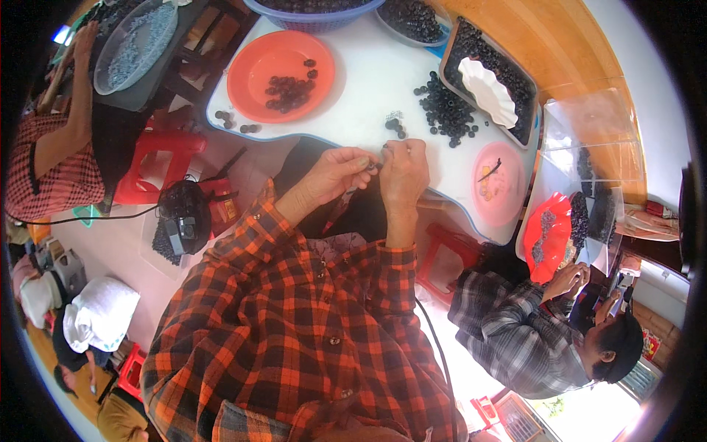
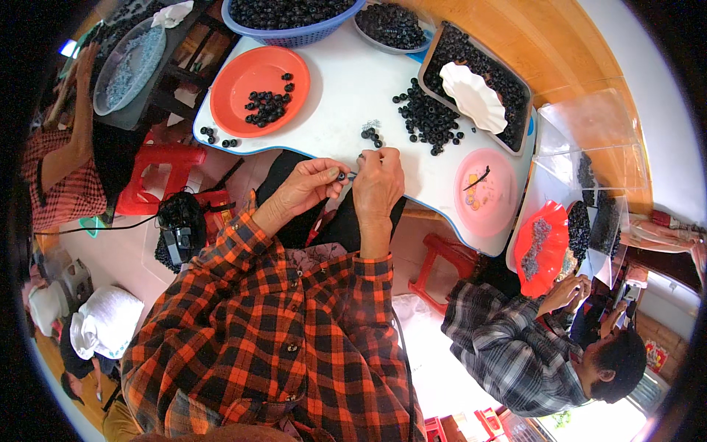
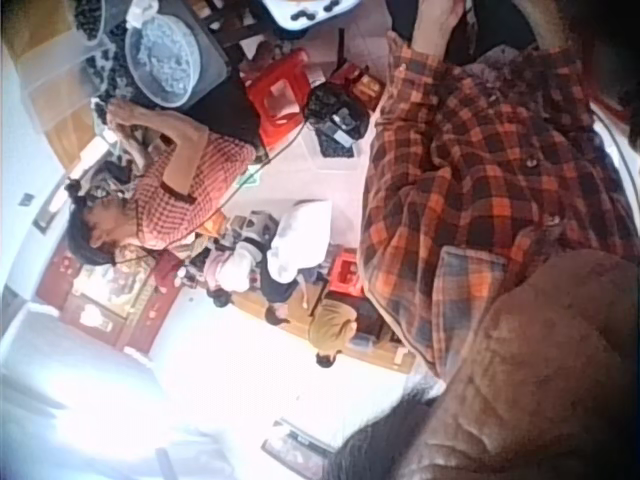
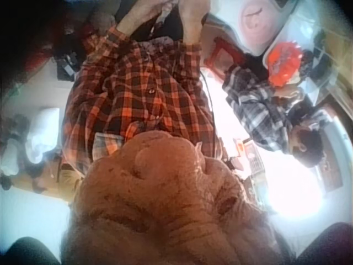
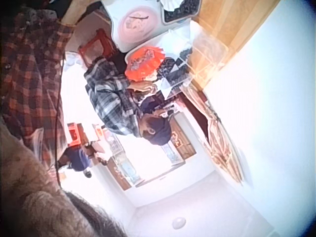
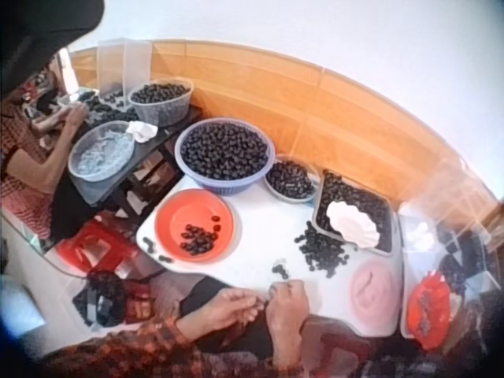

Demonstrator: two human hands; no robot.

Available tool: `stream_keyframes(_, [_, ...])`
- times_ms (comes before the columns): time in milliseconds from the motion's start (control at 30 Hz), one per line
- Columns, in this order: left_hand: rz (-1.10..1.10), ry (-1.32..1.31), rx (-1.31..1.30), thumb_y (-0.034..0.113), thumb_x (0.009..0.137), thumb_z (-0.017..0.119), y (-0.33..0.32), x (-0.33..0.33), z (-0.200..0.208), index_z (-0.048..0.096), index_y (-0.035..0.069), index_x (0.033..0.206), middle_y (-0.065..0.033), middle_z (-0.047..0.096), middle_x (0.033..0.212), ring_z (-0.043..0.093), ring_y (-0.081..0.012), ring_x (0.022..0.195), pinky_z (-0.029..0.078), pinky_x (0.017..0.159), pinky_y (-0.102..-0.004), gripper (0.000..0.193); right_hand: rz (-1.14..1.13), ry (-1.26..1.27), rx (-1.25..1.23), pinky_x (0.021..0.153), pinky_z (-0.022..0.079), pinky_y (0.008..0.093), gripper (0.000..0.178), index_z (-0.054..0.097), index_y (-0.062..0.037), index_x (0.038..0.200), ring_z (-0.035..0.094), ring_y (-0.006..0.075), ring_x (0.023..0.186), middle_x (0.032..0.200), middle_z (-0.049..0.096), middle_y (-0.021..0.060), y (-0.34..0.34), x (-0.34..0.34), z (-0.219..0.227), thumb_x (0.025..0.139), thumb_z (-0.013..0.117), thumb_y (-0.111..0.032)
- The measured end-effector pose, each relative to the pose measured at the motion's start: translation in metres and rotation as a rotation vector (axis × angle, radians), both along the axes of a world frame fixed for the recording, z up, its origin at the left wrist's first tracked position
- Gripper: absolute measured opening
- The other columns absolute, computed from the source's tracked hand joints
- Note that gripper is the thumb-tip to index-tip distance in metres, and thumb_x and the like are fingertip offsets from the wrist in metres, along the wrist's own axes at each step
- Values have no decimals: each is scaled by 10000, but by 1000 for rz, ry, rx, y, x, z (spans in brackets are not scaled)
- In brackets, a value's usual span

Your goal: Manually sort and inspect small black rubber or plastic components on a table.

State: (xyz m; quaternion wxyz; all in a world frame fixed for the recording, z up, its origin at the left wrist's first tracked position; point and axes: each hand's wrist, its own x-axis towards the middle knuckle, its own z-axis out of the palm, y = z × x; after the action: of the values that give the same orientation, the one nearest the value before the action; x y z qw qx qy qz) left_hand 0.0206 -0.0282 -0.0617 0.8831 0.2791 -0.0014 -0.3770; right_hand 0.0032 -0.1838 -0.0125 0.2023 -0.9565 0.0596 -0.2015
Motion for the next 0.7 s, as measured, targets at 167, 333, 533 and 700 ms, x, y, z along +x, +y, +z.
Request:
stream_keyframes(167, [6, 18, 10, 137, 974, 574, 2, -2, 3, 610, -42, 1161, -101, 684, 969, 652, -118, 756, 562, 712, -258, 261, -12, 24, -10, 696, 487, 425, 141, 694, -59, 927, 611, 319, 828, 938, 585, 101, -1, 0, -2, 791, 691, -92])
stream_keyframes(333, [17, 0, -3, 140, 977, 572, 6, -1, 1, 610, -37, 1163, -95, 684, 965, 654, -115, 764, 559, 706, -255, 260, -13, -8, -34, 697, 487, 418, 138, 699, -57, 931, 611, 320, 829, 925, 586, 112, 4, 2, -1, 801, 683, -100])
stream_keyframes(533, [30, 3, -32, 142, 976, 575, 8, -1, 3, 611, -33, 1162, -89, 683, 963, 652, -114, 762, 557, 700, -252, 259, -28, 34, -48, 694, 485, 421, 113, 685, -43, 896, 606, 317, 823, 916, 576, 116, 8, 2, 0, 797, 678, -97])
stream_keyframes(700, [66, 18, -54, 147, 969, 588, 9, -1, 9, 617, -30, 1153, -88, 682, 960, 642, -108, 756, 551, 692, -245, 257, 37, -71, 230, 673, 490, 357, 91, 672, -21, 905, 615, 270, 786, 884, 610, 108, 11, -4, -3, 820, 667, -53])
